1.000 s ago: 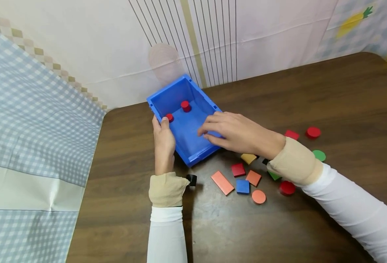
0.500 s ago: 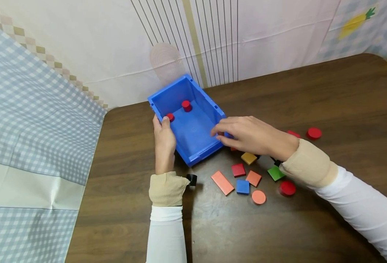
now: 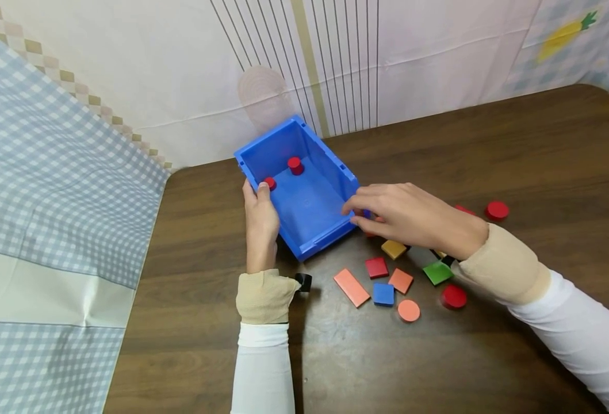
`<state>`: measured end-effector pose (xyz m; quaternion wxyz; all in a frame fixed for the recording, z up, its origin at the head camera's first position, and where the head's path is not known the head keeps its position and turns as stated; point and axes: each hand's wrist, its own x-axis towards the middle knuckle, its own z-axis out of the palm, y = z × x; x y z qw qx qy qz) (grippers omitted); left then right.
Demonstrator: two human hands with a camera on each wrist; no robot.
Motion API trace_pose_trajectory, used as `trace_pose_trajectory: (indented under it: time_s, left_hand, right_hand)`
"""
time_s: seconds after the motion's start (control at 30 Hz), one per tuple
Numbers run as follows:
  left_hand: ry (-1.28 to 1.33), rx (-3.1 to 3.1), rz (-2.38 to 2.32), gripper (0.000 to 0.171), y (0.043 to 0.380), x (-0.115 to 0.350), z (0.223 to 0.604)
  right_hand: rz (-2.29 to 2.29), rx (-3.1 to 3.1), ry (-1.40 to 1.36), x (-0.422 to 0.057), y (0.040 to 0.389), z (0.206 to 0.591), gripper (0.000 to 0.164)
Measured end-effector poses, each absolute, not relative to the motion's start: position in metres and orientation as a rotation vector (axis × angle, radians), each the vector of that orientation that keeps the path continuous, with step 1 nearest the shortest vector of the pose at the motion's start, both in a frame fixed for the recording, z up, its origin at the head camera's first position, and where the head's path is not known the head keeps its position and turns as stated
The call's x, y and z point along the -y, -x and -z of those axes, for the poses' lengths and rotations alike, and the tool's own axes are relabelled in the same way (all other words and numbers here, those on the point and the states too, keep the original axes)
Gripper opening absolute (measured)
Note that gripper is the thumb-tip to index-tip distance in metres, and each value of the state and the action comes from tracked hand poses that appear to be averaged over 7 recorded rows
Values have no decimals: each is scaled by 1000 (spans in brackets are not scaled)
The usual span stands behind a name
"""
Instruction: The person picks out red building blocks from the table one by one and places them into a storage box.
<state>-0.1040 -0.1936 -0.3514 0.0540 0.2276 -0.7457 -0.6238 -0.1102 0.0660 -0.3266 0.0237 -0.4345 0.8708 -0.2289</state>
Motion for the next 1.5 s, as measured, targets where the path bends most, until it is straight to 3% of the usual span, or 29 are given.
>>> trace_pose_trajectory:
  time_s: [0.3, 0.83, 1.5]
  left_hand:
    - [-715, 2284, 1874, 59, 104, 196, 351]
    - [-693, 2273, 1875, 59, 104, 199, 353]
    - [-656, 2252, 1875, 59, 107, 195, 355]
  right_hand:
    - [668, -2663, 1485, -70, 105, 333, 20]
    - [486, -2630, 1408, -77, 87, 338, 30]
    - [420, -2580, 1279, -79, 79, 339, 21]
